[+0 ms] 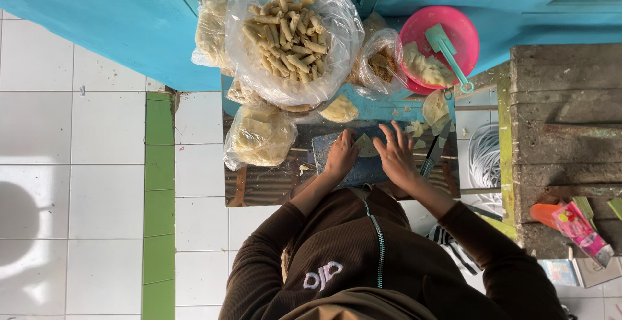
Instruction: The person folds triangular pastry wrappers around a spoonful of filling on a small cutting board, pinching the edges closed by hand, and places each finished pastry into a large plastic-lined bowl of finished pastries. They repeat this folding cycle continuously, occasionally reaching into the filling bag.
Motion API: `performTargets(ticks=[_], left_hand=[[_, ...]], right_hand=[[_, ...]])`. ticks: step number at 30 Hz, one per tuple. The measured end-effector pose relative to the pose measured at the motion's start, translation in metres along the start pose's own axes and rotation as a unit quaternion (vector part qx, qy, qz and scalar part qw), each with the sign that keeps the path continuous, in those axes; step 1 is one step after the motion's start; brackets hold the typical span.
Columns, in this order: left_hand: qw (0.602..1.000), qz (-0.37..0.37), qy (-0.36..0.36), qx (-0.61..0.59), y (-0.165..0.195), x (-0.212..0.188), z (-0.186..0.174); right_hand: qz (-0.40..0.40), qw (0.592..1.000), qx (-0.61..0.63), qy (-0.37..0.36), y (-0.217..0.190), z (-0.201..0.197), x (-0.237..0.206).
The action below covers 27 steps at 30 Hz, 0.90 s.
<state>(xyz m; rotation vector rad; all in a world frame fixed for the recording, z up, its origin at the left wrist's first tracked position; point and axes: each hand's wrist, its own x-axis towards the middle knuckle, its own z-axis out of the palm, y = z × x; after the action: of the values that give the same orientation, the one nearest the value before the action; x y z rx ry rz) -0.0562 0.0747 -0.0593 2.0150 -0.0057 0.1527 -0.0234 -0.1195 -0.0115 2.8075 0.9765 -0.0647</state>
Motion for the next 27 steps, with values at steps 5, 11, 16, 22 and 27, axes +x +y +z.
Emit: performTargets(ticks=[5,11,16,22,27], left_hand=[[1.0,-0.008,0.002,-0.009,0.001,0.002,0.003],[1.0,-0.007,-0.001,-0.004,-0.002,0.0,0.003],[1.0,-0.015,-0.009,-0.001,-0.002,0.001,0.003],[1.0,-0.021,-0.011,-0.009,0.0,0.0,0.004],[1.0,-0.018,-0.008,-0.007,0.003,-0.001,0.001]], right_hand=[[-0.014,0.99,0.103,0.09,-0.006,0.009,-0.008],[-0.02,0.995,0.012,0.094,-0.011,0.011,-0.01],[0.03,0.986,0.153,0.06,0.004,0.008,0.001],[0.085,0.945,0.303,0.086,0.007,0.011,-0.001],[0.081,0.954,0.284,0.051,-0.003,0.017,-0.003]])
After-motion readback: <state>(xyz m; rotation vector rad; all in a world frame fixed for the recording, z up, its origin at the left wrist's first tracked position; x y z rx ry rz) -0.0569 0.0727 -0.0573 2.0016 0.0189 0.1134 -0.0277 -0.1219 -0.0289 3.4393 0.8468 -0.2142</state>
